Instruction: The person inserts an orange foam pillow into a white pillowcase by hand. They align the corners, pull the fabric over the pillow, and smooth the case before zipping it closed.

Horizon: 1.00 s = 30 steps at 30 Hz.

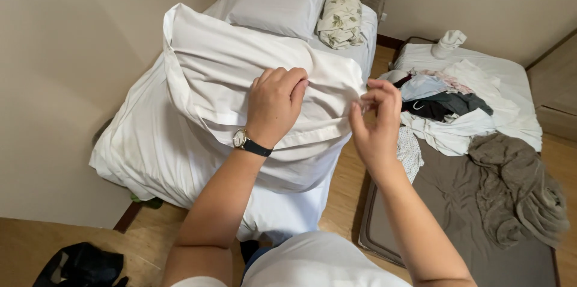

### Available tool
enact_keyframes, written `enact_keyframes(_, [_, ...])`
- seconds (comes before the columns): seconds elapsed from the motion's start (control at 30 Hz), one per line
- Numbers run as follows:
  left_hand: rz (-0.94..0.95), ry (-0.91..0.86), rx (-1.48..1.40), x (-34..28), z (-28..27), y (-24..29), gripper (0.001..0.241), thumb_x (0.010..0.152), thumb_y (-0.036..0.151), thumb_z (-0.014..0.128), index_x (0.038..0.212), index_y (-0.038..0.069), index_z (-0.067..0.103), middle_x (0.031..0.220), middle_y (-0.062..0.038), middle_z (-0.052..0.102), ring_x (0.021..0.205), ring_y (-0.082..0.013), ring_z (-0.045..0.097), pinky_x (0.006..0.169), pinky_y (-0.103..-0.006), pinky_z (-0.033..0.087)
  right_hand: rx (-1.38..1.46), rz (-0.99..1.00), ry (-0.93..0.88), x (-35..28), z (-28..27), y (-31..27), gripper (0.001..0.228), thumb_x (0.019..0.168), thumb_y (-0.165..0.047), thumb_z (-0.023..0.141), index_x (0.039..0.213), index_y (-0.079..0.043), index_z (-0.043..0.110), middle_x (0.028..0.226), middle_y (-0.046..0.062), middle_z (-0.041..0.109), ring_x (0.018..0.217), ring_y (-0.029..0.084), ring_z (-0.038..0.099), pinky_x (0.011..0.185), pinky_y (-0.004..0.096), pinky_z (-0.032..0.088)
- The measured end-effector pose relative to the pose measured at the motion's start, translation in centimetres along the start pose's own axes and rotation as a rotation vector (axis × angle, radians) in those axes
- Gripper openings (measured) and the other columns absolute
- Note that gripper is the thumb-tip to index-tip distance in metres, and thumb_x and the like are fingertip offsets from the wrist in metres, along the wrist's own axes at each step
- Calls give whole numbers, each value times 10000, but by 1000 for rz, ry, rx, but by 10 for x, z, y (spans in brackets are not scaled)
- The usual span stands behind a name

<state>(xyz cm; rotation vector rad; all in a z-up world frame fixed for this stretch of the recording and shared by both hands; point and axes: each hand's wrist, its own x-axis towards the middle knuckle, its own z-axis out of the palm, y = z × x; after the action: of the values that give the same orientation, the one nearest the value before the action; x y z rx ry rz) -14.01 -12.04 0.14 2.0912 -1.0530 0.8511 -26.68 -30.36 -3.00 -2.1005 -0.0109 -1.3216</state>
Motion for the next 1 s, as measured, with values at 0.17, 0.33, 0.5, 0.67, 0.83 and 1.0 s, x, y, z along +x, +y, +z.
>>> enact_keyframes(0.17, [-4, -31, -17, 4, 1, 7, 117, 1022, 308, 560, 971, 209, 595, 756, 0, 556, 844, -258, 643, 737, -395, 508, -89, -64, -189, -17, -12, -52, 209, 896, -164, 800, 1069, -132, 687, 1158, 107, 611, 989, 321, 613, 843, 417, 513])
enact_keyframes(0.33, [7, -31, -28, 9, 3, 12, 95, 1013, 263, 543, 954, 190, 554, 765, -26, 574, 842, -283, 650, 715, -416, 519, -225, -9, -661, -20, 3, -74, 429, 840, -214, 782, 1250, -216, 659, 1302, 38, 628, 890, 264, 736, 660, 432, 615])
enact_keyframes(0.5, [24, -67, -78, 8, 4, 7, 94, 1018, 271, 532, 970, 205, 581, 782, -11, 590, 861, -269, 660, 743, -404, 525, -390, -142, -444, -31, 33, -37, 152, 926, -143, 661, 1058, -212, 693, 1112, -10, 632, 864, 251, 718, 669, 394, 595])
enact_keyframes(0.67, [-48, -82, 84, -10, -42, -15, 89, 980, 248, 618, 1027, 191, 666, 859, -40, 649, 906, -303, 671, 765, -450, 516, -356, -170, -445, -20, 4, -28, 158, 957, -304, 670, 1044, -199, 748, 680, -15, 608, 805, 225, 600, 798, 367, 458])
enact_keyframes(0.83, [-267, -90, 281, -31, -100, -35, 192, 932, 259, 745, 1046, 112, 695, 909, -99, 646, 946, -355, 656, 781, -491, 508, -291, -39, -423, -19, -11, -32, 218, 977, -340, 670, 1104, -186, 758, 650, 2, 532, 763, 242, 591, 821, 377, 466])
enact_keyframes(1.0, [-267, -313, 328, -49, -128, -79, 276, 985, 80, 559, 1128, 243, 731, 924, -72, 577, 967, -322, 614, 807, -449, 501, -319, 174, -387, -7, -19, -54, 208, 1016, -332, 684, 1053, -136, 743, 860, 104, 629, 873, 335, 664, 785, 422, 522])
